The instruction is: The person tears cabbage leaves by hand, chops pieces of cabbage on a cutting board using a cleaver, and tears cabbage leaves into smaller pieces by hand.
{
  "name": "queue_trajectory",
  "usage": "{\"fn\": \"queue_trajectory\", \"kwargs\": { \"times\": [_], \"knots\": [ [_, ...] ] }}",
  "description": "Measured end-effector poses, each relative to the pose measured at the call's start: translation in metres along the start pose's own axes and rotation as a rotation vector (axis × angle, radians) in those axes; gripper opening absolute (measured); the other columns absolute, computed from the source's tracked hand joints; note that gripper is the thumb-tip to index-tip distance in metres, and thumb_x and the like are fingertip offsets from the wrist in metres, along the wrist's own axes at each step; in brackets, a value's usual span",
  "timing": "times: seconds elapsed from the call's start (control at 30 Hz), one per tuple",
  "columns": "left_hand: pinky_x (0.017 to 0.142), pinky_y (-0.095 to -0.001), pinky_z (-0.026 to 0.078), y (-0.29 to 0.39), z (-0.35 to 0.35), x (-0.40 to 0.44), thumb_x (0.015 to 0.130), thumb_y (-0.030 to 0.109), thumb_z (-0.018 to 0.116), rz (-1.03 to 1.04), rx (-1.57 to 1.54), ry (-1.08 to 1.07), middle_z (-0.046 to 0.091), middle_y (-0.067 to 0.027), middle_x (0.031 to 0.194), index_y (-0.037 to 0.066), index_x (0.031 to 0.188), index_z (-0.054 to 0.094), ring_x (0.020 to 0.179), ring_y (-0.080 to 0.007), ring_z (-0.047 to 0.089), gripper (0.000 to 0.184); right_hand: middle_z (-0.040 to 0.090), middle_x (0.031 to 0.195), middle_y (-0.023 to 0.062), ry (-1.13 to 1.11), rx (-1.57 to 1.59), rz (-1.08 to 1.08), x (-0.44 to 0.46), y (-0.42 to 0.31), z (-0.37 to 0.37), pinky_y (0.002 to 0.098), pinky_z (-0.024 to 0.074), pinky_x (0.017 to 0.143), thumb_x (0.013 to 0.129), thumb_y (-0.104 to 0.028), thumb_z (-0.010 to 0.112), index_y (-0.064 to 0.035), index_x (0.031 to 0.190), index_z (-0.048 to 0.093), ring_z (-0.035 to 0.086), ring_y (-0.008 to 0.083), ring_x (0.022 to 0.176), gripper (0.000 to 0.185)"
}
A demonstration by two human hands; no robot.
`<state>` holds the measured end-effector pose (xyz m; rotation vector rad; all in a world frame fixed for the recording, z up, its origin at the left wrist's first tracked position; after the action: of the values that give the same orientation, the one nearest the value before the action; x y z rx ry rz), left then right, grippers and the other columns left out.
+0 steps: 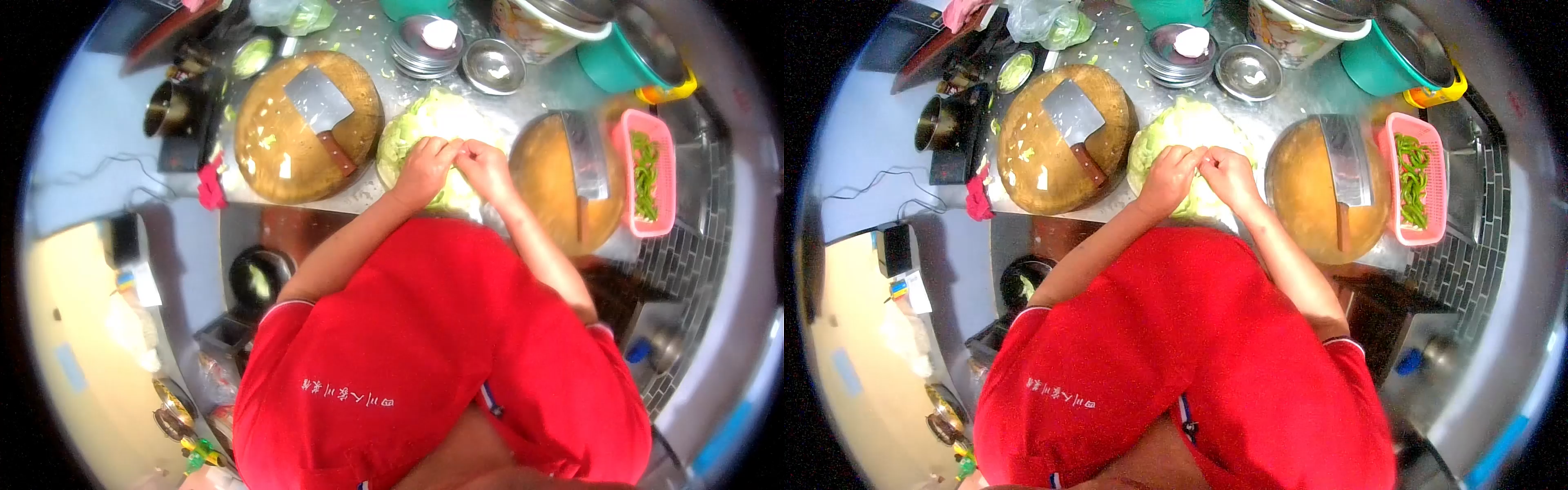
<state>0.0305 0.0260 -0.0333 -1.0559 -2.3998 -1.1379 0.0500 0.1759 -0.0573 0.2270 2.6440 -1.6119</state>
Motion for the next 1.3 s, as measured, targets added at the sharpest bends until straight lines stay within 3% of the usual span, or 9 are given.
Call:
{"fn": "queue_trajectory", "kwargs": {
  "times": [0.13, 0.43, 0.63, 0.83, 0.93, 1.03, 1.3],
  "knots": [
    [0.082, -0.0427, 0.051, -0.006, 0.002, -0.001, 0.086, 0.001, 0.063, 0.007, -0.028, -0.014, 0.063, -0.0128, 0.095, 0.003, 0.101, 0.069, 0.092, -0.0328, 0.062, 0.016, 0.066, 0.080, 0.0162, 0.054, 0.030, 0.028, -0.005, -0.005, 0.001, 0.0388, 0.0501, 0.068, 0.091, -0.019, 0.070, 0.0004, 0.088, 0.069, 0.063, 0.0271, 0.071, 0.020],
    [0.074, -0.0467, 0.046, -0.004, -0.008, 0.006, 0.087, 0.009, 0.067, -0.004, 0.110, -0.084, 0.060, -0.0123, 0.086, 0.007, 0.088, 0.067, 0.085, -0.0339, 0.058, 0.003, 0.066, 0.083, 0.0172, 0.161, -0.103, -0.143, -0.023, -0.024, 0.003, 0.0430, 0.0514, 0.070, 0.093, -0.020, 0.072, -0.0001, 0.089, 0.069, 0.065, 0.0357, 0.078, 0.020],
    [0.075, -0.0477, 0.046, -0.025, 0.000, 0.003, 0.086, 0.011, 0.068, 0.013, 0.039, -0.367, 0.063, -0.0119, 0.085, 0.007, 0.087, 0.068, 0.085, -0.0354, 0.059, 0.004, 0.067, 0.088, 0.0144, 0.121, -0.074, -0.151, -0.028, -0.020, 0.007, 0.0410, 0.0527, 0.071, 0.092, -0.017, 0.072, -0.0027, 0.096, 0.072, 0.066, 0.0320, 0.078, 0.015],
    [0.073, -0.0486, 0.047, -0.031, 0.002, 0.006, 0.083, 0.015, 0.071, 0.087, -0.042, -0.501, 0.064, -0.0120, 0.081, 0.007, 0.084, 0.067, 0.082, -0.0358, 0.061, 0.010, 0.068, 0.090, 0.0125, 0.097, -0.005, -0.091, -0.029, -0.018, 0.011, 0.0380, 0.0533, 0.072, 0.092, -0.015, 0.070, -0.0032, 0.100, 0.073, 0.067, 0.0278, 0.080, 0.014],
    [0.071, -0.0494, 0.046, -0.020, 0.001, 0.004, 0.080, 0.017, 0.073, 0.065, 0.042, -0.267, 0.062, -0.0125, 0.077, 0.006, 0.081, 0.064, 0.079, -0.0361, 0.060, 0.014, 0.069, 0.091, 0.0130, 0.090, 0.033, -0.121, -0.024, -0.010, 0.010, 0.0374, 0.0534, 0.073, 0.091, -0.012, 0.068, -0.0026, 0.098, 0.073, 0.067, 0.0278, 0.080, 0.013],
    [0.072, -0.0499, 0.046, -0.013, 0.005, -0.001, 0.078, 0.017, 0.074, -0.032, 0.136, -0.161, 0.060, -0.0132, 0.076, 0.006, 0.078, 0.062, 0.078, -0.0362, 0.058, 0.016, 0.069, 0.091, 0.0135, 0.084, 0.077, -0.122, -0.022, -0.009, 0.009, 0.0372, 0.0533, 0.073, 0.091, -0.010, 0.066, -0.0021, 0.097, 0.073, 0.067, 0.0276, 0.081, 0.012],
    [0.075, -0.0495, 0.045, -0.016, 0.012, -0.010, 0.076, 0.018, 0.075, -0.088, 0.131, -0.104, 0.059, -0.0130, 0.082, 0.006, 0.079, 0.061, 0.084, -0.0363, 0.056, 0.019, 0.068, 0.090, 0.0133, 0.086, 0.095, -0.052, -0.018, -0.005, 0.009, 0.0361, 0.0526, 0.074, 0.092, -0.011, 0.065, -0.0011, 0.096, 0.073, 0.066, 0.0260, 0.080, 0.013]
  ]
}}
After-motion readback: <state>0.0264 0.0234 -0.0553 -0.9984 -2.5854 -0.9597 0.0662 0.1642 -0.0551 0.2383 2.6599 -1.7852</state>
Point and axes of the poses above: each hand's wrist, its own x-axis towards the middle knuckle, its own z-axis out of the palm, y = z × x, the point moved 5 cm from there along x, towards the middle knuckle
